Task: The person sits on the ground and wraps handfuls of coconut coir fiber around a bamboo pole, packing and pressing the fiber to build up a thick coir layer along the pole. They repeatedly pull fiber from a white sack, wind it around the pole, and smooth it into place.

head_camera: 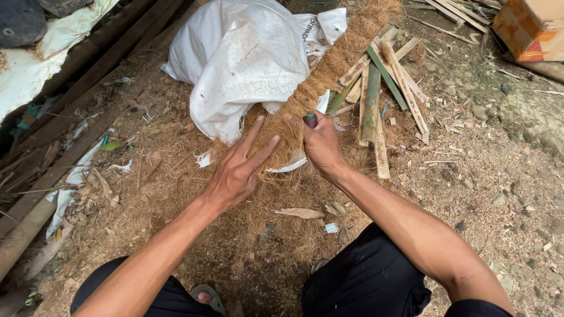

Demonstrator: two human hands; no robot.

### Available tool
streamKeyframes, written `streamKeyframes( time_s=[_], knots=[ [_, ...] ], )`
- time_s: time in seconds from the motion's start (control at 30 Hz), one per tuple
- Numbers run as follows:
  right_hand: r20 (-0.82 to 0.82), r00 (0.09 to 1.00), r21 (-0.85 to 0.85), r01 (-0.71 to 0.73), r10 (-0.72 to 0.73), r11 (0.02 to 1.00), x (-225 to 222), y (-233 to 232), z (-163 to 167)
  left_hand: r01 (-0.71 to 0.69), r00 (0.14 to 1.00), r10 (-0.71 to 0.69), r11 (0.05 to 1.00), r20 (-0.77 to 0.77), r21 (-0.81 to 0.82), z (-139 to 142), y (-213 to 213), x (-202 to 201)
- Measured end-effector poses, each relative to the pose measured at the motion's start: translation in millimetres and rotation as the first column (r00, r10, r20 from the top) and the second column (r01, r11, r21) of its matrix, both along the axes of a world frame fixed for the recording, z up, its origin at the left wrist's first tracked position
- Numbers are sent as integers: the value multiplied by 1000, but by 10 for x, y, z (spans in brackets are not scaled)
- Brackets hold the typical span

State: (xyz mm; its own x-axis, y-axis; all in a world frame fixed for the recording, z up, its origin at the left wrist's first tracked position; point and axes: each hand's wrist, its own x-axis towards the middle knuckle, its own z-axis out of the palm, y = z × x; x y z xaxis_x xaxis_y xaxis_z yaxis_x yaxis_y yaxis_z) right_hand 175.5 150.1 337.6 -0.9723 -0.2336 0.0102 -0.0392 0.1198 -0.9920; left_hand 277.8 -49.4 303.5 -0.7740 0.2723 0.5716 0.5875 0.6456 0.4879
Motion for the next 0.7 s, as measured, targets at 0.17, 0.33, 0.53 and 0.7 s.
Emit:
streamKeyframes(
  time_s=[0.17,0.33,0.53,0.7],
  knots=[
    [-19,1000,-32,18,-18,999,1,37,-50,71,994,-77,994,75,77,54,-38,8],
    [-101,995,-24,17,-20,1000,31,12,-29,71,934,-204,911,294,405,70,-46,-49],
    [-64,989,-105,-139,132,985,164,-53,104,-145,934,-28,882,357,449,132,71,-159],
    [-72,985,-164,-166,156,972,225,-110,140,-221,752,75,965,655,143,283,75,-130]
  ],
)
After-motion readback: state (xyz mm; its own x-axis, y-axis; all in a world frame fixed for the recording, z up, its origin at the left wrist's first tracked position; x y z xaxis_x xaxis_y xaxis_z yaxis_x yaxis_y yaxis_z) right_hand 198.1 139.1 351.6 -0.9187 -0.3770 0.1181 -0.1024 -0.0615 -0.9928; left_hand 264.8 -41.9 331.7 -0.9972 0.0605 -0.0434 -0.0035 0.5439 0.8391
